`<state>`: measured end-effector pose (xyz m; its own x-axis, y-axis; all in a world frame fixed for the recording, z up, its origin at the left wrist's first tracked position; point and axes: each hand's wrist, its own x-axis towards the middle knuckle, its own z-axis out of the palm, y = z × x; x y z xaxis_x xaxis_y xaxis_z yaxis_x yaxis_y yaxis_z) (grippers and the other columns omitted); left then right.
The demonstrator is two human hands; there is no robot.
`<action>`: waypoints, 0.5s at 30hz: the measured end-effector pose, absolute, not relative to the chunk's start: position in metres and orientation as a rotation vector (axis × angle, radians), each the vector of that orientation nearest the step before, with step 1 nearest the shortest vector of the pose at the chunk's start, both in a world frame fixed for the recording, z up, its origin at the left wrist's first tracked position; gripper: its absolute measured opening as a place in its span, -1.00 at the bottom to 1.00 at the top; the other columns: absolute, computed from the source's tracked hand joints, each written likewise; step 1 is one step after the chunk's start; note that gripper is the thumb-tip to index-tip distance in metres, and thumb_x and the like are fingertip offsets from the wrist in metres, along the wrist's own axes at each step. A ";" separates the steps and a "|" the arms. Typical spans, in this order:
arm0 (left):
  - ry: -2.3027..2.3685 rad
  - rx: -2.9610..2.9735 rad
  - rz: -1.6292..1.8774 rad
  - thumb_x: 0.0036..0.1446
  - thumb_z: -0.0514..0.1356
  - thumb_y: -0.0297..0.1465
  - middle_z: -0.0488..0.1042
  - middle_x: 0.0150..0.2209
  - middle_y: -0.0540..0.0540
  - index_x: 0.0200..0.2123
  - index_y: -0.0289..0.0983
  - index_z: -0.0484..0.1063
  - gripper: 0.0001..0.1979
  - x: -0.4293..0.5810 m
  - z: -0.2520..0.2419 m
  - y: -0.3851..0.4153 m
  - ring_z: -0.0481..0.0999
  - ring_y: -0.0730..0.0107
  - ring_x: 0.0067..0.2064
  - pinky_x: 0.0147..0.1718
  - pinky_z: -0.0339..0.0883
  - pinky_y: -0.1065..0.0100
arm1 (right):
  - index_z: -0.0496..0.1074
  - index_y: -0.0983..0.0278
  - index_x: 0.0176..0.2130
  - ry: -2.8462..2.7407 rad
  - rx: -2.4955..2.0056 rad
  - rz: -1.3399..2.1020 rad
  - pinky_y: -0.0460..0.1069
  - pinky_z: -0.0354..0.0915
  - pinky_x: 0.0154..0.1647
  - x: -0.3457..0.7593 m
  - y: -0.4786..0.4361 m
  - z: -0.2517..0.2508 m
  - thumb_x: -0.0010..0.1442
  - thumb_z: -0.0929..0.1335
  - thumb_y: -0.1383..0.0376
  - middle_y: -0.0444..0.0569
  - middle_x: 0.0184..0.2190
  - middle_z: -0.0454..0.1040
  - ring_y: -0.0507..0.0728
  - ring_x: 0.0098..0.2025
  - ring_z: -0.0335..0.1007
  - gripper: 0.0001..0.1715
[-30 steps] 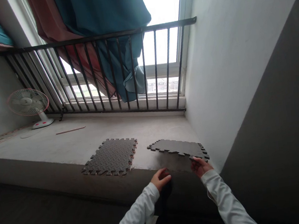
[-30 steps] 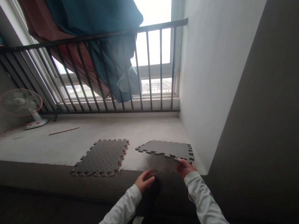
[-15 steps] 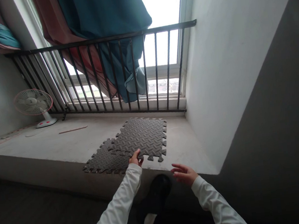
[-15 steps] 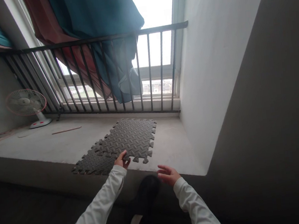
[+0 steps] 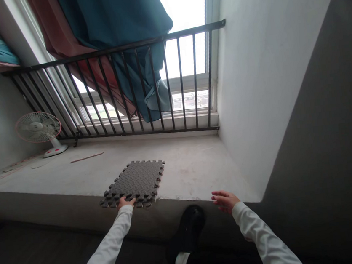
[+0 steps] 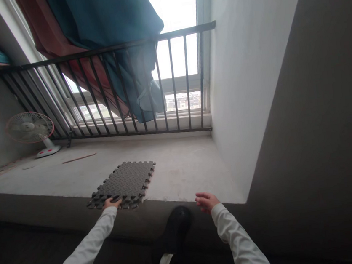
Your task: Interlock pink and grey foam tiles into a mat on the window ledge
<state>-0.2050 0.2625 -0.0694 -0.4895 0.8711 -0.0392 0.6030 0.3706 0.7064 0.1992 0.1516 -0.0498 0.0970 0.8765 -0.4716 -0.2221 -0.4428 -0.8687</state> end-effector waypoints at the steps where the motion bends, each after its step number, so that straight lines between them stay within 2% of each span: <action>1: 2.246 1.366 0.848 -0.14 0.15 -0.39 0.41 -0.27 -0.10 -0.29 -0.23 0.35 -0.76 -0.203 -0.073 0.262 0.41 0.30 -0.22 -0.26 0.32 0.29 | 0.39 0.27 -0.34 -0.680 -1.467 1.513 -0.15 0.23 -0.54 0.199 0.152 -0.051 -0.21 0.41 0.31 -0.03 -0.34 0.47 0.00 -0.40 0.38 -0.68; 4: 2.268 1.766 0.542 -0.07 0.11 -0.39 0.35 -0.16 -0.09 -0.25 -0.21 0.36 -0.76 -0.190 -0.078 0.262 0.33 0.34 -0.10 -0.14 0.22 0.37 | 0.38 0.28 -0.33 -0.668 -1.509 1.511 -0.16 0.22 -0.55 0.198 0.151 -0.054 -0.20 0.40 0.32 -0.03 -0.36 0.48 0.00 -0.41 0.38 -0.69; 8: 2.331 2.005 0.059 0.00 0.05 -0.32 0.33 -0.12 -0.14 -0.13 -0.21 0.30 -0.68 -0.168 -0.074 0.264 0.27 0.27 -0.04 -0.17 0.19 0.35 | 0.38 0.28 -0.34 -0.684 -1.516 1.515 -0.17 0.21 -0.57 0.200 0.150 -0.055 -0.18 0.39 0.33 -0.04 -0.40 0.47 -0.02 -0.44 0.37 -0.71; 15: 2.275 2.056 -0.025 0.02 0.02 -0.34 0.35 -0.14 -0.15 -0.14 -0.19 0.33 -0.70 -0.169 -0.065 0.269 0.31 0.29 -0.09 -0.21 0.19 0.38 | 0.36 0.29 -0.33 -0.678 -1.538 1.538 -0.17 0.21 -0.55 0.197 0.146 -0.047 -0.12 0.36 0.35 -0.07 -0.42 0.47 -0.04 -0.45 0.36 -0.76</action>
